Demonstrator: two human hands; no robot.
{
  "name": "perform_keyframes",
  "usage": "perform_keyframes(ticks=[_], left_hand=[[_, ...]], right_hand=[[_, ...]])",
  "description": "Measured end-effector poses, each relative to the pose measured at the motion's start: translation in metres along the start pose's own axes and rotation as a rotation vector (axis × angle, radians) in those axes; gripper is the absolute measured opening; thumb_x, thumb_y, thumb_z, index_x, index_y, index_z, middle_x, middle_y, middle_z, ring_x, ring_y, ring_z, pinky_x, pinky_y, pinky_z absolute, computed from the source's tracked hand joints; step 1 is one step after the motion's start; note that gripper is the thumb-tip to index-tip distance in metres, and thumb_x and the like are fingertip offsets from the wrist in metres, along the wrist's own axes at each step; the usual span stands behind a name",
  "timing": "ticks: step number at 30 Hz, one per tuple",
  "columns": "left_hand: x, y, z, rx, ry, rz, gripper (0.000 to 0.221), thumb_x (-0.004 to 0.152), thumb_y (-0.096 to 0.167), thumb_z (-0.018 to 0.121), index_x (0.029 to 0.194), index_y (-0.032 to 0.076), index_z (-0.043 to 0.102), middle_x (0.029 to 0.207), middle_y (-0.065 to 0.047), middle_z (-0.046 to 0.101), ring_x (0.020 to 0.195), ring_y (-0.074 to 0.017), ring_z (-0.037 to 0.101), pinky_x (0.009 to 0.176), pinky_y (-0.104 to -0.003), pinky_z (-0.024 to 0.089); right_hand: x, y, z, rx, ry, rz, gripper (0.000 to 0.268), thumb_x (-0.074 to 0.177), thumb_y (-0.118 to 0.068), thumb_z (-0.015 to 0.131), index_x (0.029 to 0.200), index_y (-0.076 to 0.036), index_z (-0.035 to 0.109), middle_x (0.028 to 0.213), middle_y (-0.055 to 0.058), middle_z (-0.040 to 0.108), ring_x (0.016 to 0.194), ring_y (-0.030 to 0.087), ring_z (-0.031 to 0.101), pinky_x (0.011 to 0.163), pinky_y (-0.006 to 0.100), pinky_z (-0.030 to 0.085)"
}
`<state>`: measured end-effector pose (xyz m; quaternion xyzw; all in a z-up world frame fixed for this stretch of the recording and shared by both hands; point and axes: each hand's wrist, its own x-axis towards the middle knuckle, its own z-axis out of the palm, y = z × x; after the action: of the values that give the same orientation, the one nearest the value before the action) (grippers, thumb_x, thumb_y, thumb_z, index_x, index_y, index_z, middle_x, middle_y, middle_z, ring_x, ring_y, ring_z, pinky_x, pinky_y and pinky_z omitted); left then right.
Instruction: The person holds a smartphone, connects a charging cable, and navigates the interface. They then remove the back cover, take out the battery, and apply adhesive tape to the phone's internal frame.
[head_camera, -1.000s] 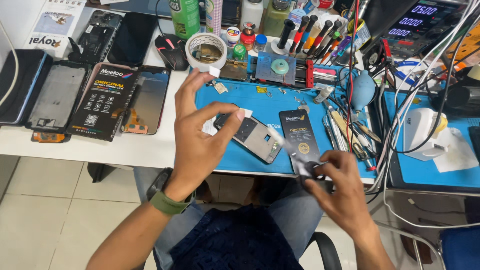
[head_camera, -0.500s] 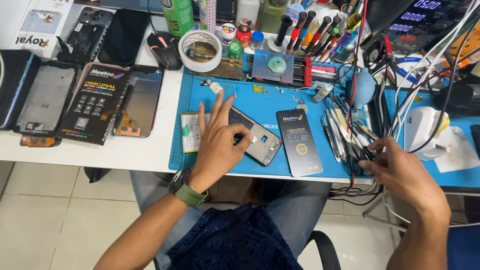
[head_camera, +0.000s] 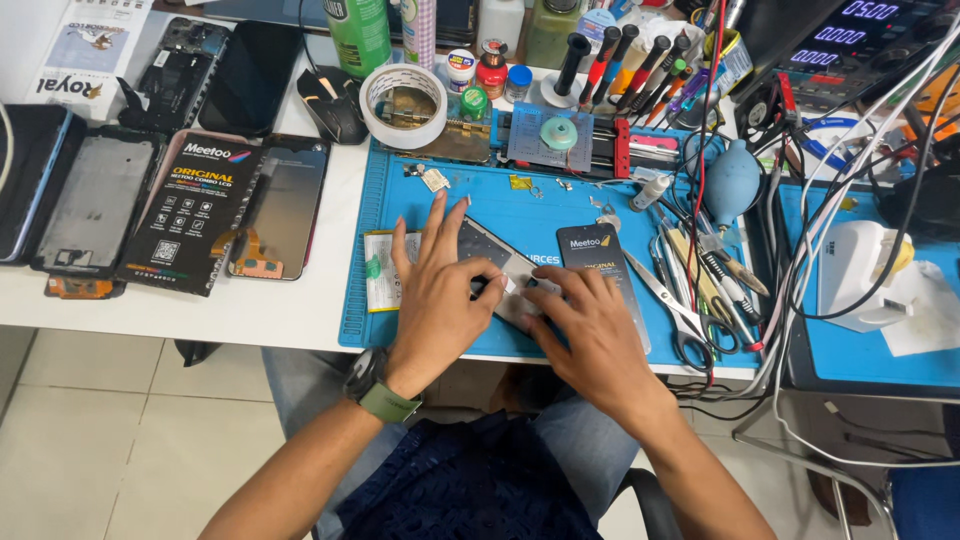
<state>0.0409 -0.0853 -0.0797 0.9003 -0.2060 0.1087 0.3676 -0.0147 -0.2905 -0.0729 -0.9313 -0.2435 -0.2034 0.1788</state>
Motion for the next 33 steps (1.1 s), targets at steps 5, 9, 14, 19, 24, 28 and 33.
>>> perform_keyframes(ticks=[5,9,14,19,24,28,33], left_hand=[[-0.003,0.005,0.002,0.088,0.067,0.026,0.014,0.088,0.022,0.084,0.080,0.012,0.080,0.165,-0.026,0.052,0.166,-0.0419,0.029,0.126,-0.075,0.003],[-0.006,0.010,0.005,0.131,0.143,0.059,0.016,0.088,0.020,0.084,0.077,0.011,0.077,0.165,-0.026,0.052,0.165,-0.0420,0.029,0.125,-0.077,0.006],[-0.007,0.011,0.007,0.148,0.165,0.078,0.016,0.087,0.018,0.084,0.076,0.010,0.076,0.163,-0.028,0.054,0.165,-0.0432,0.031,0.124,-0.078,0.006],[-0.005,0.013,0.008,0.189,0.157,0.087,0.015,0.084,0.017,0.085,0.076,0.009,0.075,0.160,-0.027,0.056,0.165,-0.0427,0.032,0.123,-0.079,0.007],[-0.003,0.015,0.002,0.338,0.103,0.138,0.016,0.083,0.022,0.085,0.081,0.010,0.074,0.154,-0.030,0.058,0.162,-0.0476,0.034,0.119,-0.082,0.009],[0.004,0.013,-0.008,0.426,0.055,0.150,0.026,0.082,0.028,0.087,0.098,0.008,0.080,0.155,-0.033,0.056,0.164,-0.0491,0.030,0.118,-0.082,0.007],[0.003,-0.003,-0.015,0.414,0.080,0.123,0.024,0.093,0.019,0.081,0.108,0.002,0.074,0.153,-0.037,0.052,0.163,-0.0513,0.027,0.118,-0.081,0.002]], right_hand=[[0.001,-0.003,0.007,-0.110,-0.055,-0.014,0.035,0.101,-0.028,0.076,0.133,-0.015,0.073,0.144,0.015,0.067,0.131,0.036,0.060,0.100,0.049,0.045],[-0.003,0.000,0.009,-0.158,-0.066,-0.034,0.033,0.104,-0.033,0.073,0.133,-0.018,0.076,0.142,0.016,0.069,0.135,0.035,0.060,0.111,0.058,0.039],[-0.005,0.003,0.012,-0.181,-0.075,-0.042,0.033,0.106,-0.038,0.071,0.134,-0.021,0.078,0.139,0.014,0.073,0.135,0.034,0.063,0.114,0.060,0.037],[-0.006,0.006,0.014,-0.207,-0.065,-0.053,0.037,0.106,-0.045,0.069,0.137,-0.027,0.077,0.137,0.012,0.073,0.133,0.032,0.063,0.113,0.061,0.036],[0.001,-0.001,0.007,-0.241,-0.070,-0.078,0.038,0.103,-0.047,0.071,0.132,-0.024,0.079,0.134,0.012,0.073,0.138,0.034,0.060,0.113,0.064,0.034],[0.001,-0.005,0.006,-0.259,-0.075,-0.074,0.036,0.103,-0.045,0.072,0.130,-0.022,0.080,0.135,0.013,0.073,0.139,0.035,0.059,0.113,0.064,0.034],[0.001,-0.008,0.007,-0.278,-0.068,-0.075,0.034,0.104,-0.043,0.071,0.128,-0.020,0.080,0.133,0.015,0.073,0.141,0.036,0.059,0.114,0.064,0.034]])
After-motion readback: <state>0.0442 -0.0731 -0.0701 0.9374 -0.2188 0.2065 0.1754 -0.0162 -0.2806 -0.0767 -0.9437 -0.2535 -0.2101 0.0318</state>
